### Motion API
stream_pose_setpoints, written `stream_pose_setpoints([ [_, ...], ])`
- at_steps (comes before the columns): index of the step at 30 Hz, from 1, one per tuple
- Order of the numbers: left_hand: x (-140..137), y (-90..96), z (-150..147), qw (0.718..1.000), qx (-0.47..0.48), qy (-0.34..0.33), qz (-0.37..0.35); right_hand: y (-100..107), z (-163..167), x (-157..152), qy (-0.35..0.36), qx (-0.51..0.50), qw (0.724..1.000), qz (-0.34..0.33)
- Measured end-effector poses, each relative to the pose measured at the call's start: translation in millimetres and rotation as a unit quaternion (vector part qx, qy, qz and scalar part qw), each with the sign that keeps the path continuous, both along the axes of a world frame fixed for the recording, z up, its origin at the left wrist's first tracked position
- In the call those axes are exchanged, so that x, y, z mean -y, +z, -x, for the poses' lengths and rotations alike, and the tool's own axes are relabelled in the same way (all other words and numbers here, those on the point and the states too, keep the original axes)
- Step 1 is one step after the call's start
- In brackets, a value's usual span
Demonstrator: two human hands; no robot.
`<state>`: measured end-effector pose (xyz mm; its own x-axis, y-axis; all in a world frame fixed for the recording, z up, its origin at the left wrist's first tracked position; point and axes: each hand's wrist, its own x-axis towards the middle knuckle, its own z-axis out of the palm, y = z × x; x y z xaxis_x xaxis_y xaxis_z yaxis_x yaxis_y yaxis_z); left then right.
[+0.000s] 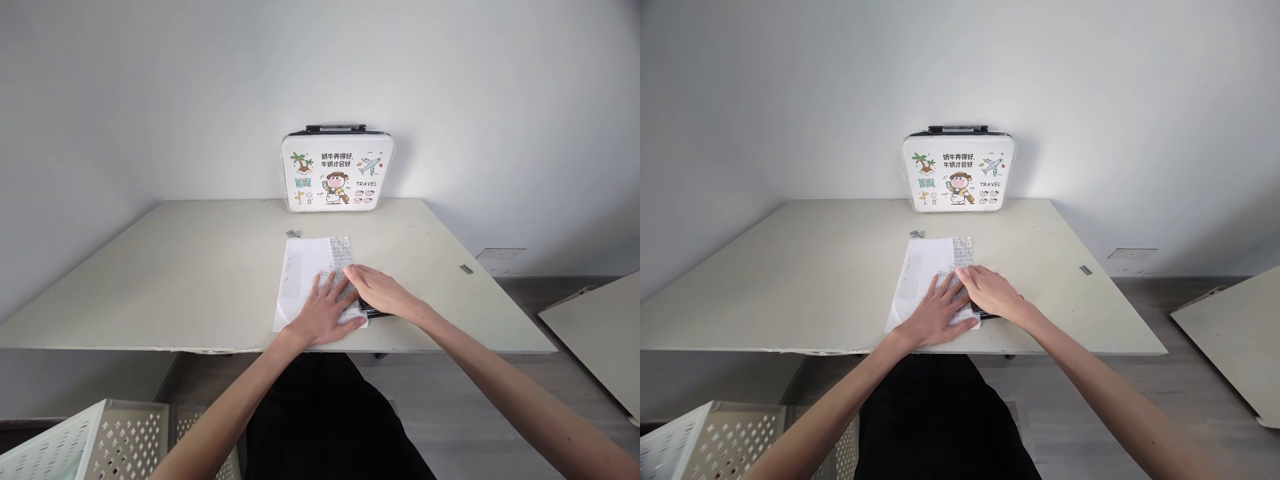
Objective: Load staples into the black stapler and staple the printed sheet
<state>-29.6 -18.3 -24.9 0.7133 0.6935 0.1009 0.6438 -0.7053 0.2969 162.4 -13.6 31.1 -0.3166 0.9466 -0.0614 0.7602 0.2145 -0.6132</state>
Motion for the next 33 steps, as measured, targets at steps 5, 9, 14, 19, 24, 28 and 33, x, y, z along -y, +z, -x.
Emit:
stream_pose_setpoints([
  [5,0,0.6,-2,1.000,0.000,0.005,0.005,1,3,1,0.004,0.019,1.000,-0.005],
  [9,0,-0.1,-3,1.000,-0.003,0.011,0.010,-1,4,0,0.001,0.028,1.000,-0.010],
  [14,1,-1.7,-3,1.000,-0.001,0.010,0.003,-9,3,-3,0.003,0.044,0.999,-0.016],
  [19,1,-2.4,-3,1.000,0.003,0.015,0.005,-12,2,-4,0.010,0.051,0.998,-0.018],
  [24,0,-4.5,-4,1.000,0.003,0.012,0.004,-12,2,-4,0.009,0.060,0.998,-0.017],
  [28,0,-4.5,-4,1.000,-0.001,0.014,0.000,-18,3,-5,0.028,0.130,0.989,-0.058],
  [33,1,-5.6,-4,1.000,0.001,0.012,-0.016,-28,8,-5,0.041,0.209,0.972,-0.103],
])
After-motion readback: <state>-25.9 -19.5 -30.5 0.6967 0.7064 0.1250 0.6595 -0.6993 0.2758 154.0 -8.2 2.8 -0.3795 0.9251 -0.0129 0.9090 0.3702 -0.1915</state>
